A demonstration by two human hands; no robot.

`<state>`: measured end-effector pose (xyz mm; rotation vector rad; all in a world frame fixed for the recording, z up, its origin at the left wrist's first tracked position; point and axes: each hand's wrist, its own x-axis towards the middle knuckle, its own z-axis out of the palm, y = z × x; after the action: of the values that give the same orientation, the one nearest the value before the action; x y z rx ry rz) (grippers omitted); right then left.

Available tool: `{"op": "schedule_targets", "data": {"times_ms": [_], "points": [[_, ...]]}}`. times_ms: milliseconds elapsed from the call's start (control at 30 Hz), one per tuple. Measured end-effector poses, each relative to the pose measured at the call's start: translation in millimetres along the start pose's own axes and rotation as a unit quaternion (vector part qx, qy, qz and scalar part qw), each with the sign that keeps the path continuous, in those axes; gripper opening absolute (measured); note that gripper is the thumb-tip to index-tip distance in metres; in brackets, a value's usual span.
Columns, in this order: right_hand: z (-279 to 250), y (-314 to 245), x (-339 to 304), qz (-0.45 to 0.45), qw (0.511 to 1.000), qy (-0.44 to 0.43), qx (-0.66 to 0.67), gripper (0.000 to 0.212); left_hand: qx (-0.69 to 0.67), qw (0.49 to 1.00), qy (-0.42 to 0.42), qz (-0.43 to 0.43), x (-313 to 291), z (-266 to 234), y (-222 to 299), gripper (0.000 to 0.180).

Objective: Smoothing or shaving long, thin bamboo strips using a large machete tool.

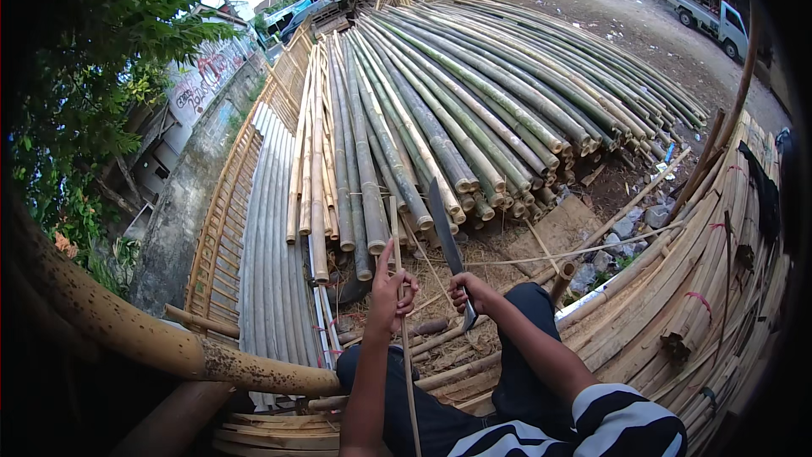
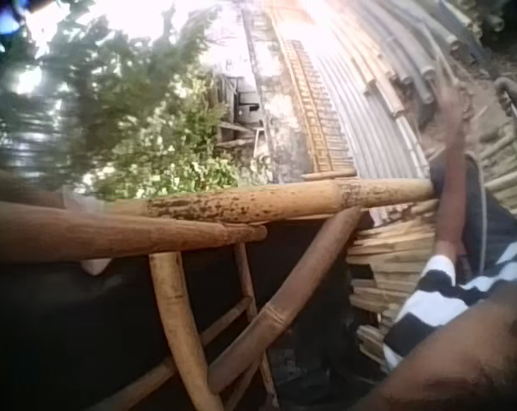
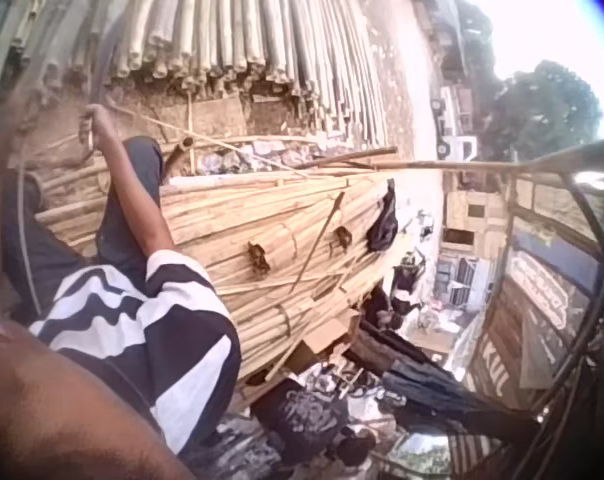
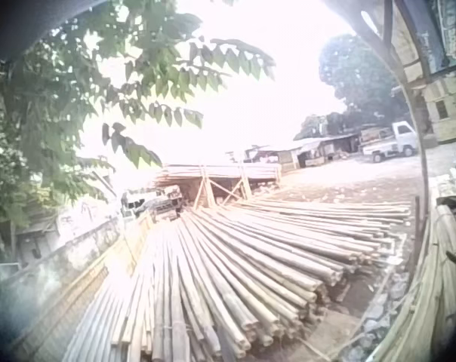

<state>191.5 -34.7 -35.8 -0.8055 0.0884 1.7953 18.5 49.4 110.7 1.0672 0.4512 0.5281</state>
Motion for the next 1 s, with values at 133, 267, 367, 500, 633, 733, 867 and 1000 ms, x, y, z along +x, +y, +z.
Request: {"op": "schedule_targets", "data": {"times_ms": [133, 267, 367, 500, 633, 733, 867, 1000], "points": [[-34.6, 55.5, -12.8, 0.007, 0.999, 0.030, -0.015, 0.019, 0.046, 0.999, -0.008, 0.027, -17.8, 22.8, 42.9, 0.057], [-68.9, 88.6, -11.6, -0.006, 0.996, 0.086, -0.028, 0.013, 0.104, 0.993, 0.001, 0.054, -25.0, 50.7, 93.8, 0.051], [-89.1, 91.5, -1.9, -0.049, 0.985, 0.160, -0.047, 0.012, 0.162, 0.981, -0.041, 0.094, -29.4, 79.7, 138.6, 0.049], [-120.4, 91.0, 14.9, -0.049, 0.981, 0.181, -0.038, 0.016, 0.305, 0.938, -0.060, 0.153, -33.5, 130.5, 192.7, 0.046], [-124.4, 95.1, 15.0, -0.065, 0.972, 0.217, -0.063, 0.010, 0.407, 0.862, -0.021, 0.302, -24.9, 164.0, 220.4, 0.047], [-135.0, 93.4, 15.8, -0.056, 0.968, 0.231, -0.079, 0.011, 0.452, 0.784, 0.009, 0.426, -8.5, 182.3, 230.8, 0.048], [-146.1, 89.8, 18.0, -0.054, 0.971, 0.223, -0.061, 0.010, 0.429, 0.737, 0.009, 0.522, 11.9, 201.6, 243.1, 0.047], [-147.6, 84.5, 20.8, -0.062, 0.971, 0.221, -0.066, 0.009, 0.432, 0.669, 0.053, 0.603, 16.0, 211.1, 267.5, 0.048]]}}
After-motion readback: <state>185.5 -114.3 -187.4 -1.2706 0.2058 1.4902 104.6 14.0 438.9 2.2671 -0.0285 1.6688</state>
